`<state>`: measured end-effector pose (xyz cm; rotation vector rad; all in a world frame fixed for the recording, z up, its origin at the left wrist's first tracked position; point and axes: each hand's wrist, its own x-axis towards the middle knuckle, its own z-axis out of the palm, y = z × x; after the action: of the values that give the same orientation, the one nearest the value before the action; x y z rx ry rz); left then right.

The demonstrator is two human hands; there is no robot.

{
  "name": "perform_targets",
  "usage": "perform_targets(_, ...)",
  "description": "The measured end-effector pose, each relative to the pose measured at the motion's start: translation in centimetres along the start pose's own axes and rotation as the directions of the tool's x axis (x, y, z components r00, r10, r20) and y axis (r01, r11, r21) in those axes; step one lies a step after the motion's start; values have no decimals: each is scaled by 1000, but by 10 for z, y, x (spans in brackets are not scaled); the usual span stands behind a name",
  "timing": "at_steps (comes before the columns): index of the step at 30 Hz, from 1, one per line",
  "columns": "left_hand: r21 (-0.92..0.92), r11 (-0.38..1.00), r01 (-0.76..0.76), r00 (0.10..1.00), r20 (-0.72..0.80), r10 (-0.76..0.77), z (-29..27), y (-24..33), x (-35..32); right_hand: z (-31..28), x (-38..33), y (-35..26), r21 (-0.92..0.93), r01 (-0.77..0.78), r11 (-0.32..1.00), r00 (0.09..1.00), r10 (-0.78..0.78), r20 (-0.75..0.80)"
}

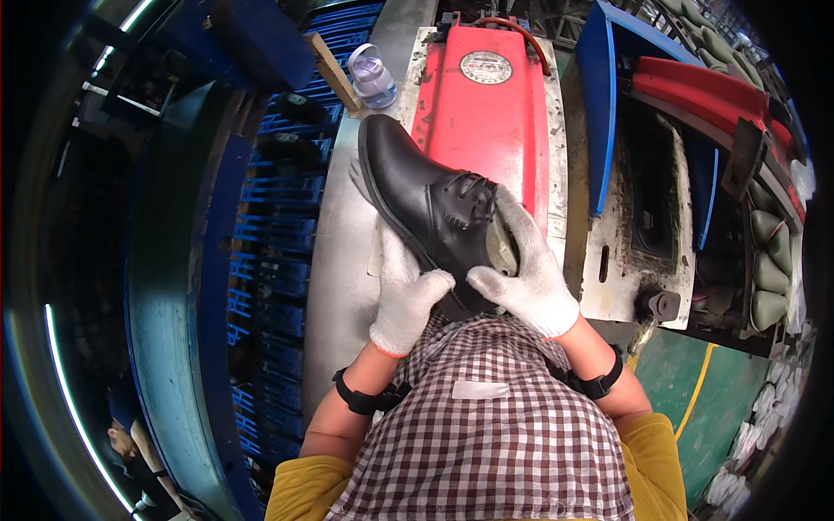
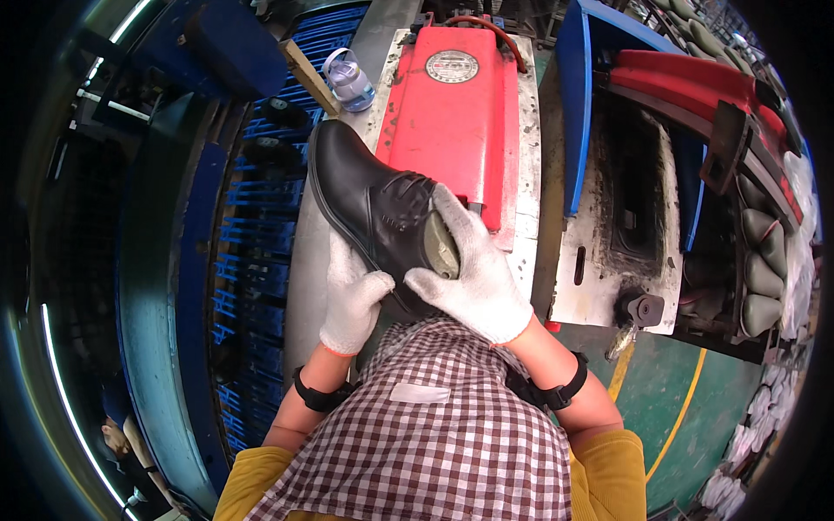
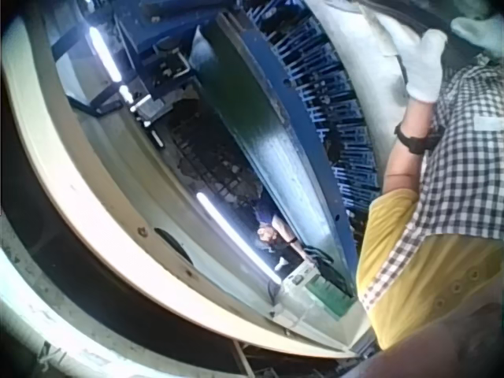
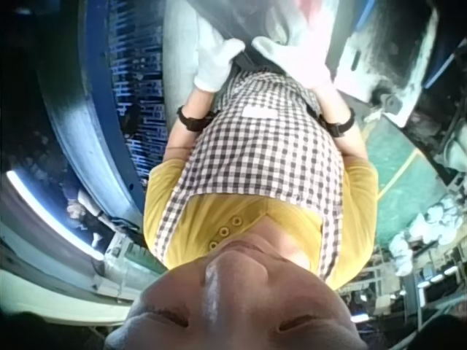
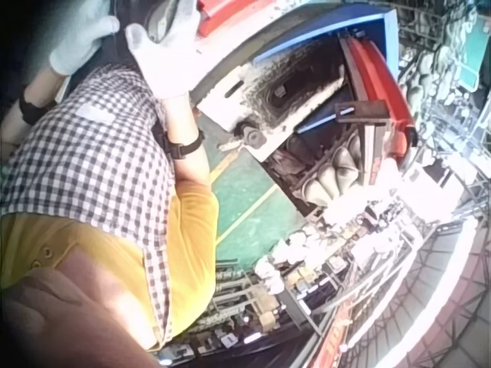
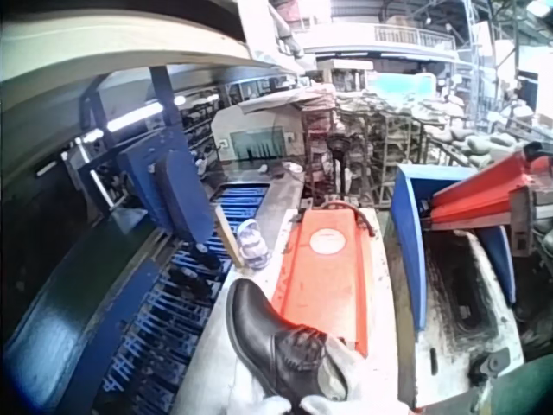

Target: Operating a pneumatic pressing machine to attach soles or shape footwear components in a factory.

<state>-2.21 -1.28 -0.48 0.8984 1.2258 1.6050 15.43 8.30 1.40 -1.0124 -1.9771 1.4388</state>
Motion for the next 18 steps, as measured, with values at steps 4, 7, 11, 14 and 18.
perform_targets(4, -129, 991, 40, 996, -76, -50, -13, -10, -7, 1, -2, -8, -231, 62, 971, 987, -25, 161)
perform_targets(7, -282, 950, 136, 987, -43, -154, -32, -14, -15, 15, -5, -5, 169, -104, 980, 982, 74, 173)
perform_targets(11, -461, 868, 186, 973, -39, -229, -47, -16, -29, 41, -3, 4, 266, -259, 928, 900, 131, 416)
perform_targets(14, -166, 957, 237, 966, -66, -251, -67, -10, -33, 56, 4, 7, 456, -364, 812, 880, 139, 454)
perform_targets(18, -332, 914, 233, 941, -161, -299, -90, -14, -46, 96, 23, 9, 513, -465, 721, 852, 207, 481)
